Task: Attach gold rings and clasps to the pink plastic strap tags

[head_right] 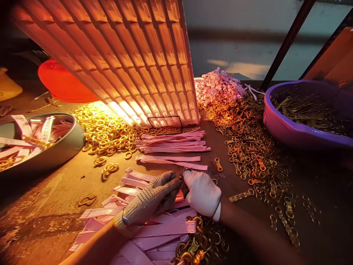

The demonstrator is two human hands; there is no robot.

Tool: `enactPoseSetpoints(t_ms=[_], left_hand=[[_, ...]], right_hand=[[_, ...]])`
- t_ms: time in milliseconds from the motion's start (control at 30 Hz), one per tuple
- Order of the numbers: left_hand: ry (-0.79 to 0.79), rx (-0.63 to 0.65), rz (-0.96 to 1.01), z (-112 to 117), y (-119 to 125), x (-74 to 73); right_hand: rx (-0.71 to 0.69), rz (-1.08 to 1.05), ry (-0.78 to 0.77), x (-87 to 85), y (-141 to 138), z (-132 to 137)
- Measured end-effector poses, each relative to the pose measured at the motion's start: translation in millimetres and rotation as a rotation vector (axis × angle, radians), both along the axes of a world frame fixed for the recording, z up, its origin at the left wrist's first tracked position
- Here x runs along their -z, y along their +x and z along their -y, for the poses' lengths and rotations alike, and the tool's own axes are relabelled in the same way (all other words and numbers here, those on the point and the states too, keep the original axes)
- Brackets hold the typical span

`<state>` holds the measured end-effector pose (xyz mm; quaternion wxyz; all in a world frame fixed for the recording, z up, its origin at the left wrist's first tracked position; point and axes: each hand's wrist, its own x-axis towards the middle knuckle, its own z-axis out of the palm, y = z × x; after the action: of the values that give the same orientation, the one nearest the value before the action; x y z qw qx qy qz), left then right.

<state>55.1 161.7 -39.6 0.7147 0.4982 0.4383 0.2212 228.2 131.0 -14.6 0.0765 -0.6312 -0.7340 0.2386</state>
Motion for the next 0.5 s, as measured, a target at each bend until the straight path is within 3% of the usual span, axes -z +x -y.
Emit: enactPoseSetpoints(t_ms=[167,300,400,500], left_hand=[[-0.077,-0.136,0.08,5,3,12.0],[-0.064,-0.197,0.043,5,4,13.8],[-0.03,-0.184,0.041,-1,1,9.6],[-0.003,-0.187,0.066,-11,-5,5.9]], right_hand=[[-0.033,0.141,0.103,8.6,-13,3],[0.05,0.241,0.025,14.4,-23,10],[0.082,0.153,0.003,16.1,-15,8],[0.044,0.068,0.14,14.3,5,-4]])
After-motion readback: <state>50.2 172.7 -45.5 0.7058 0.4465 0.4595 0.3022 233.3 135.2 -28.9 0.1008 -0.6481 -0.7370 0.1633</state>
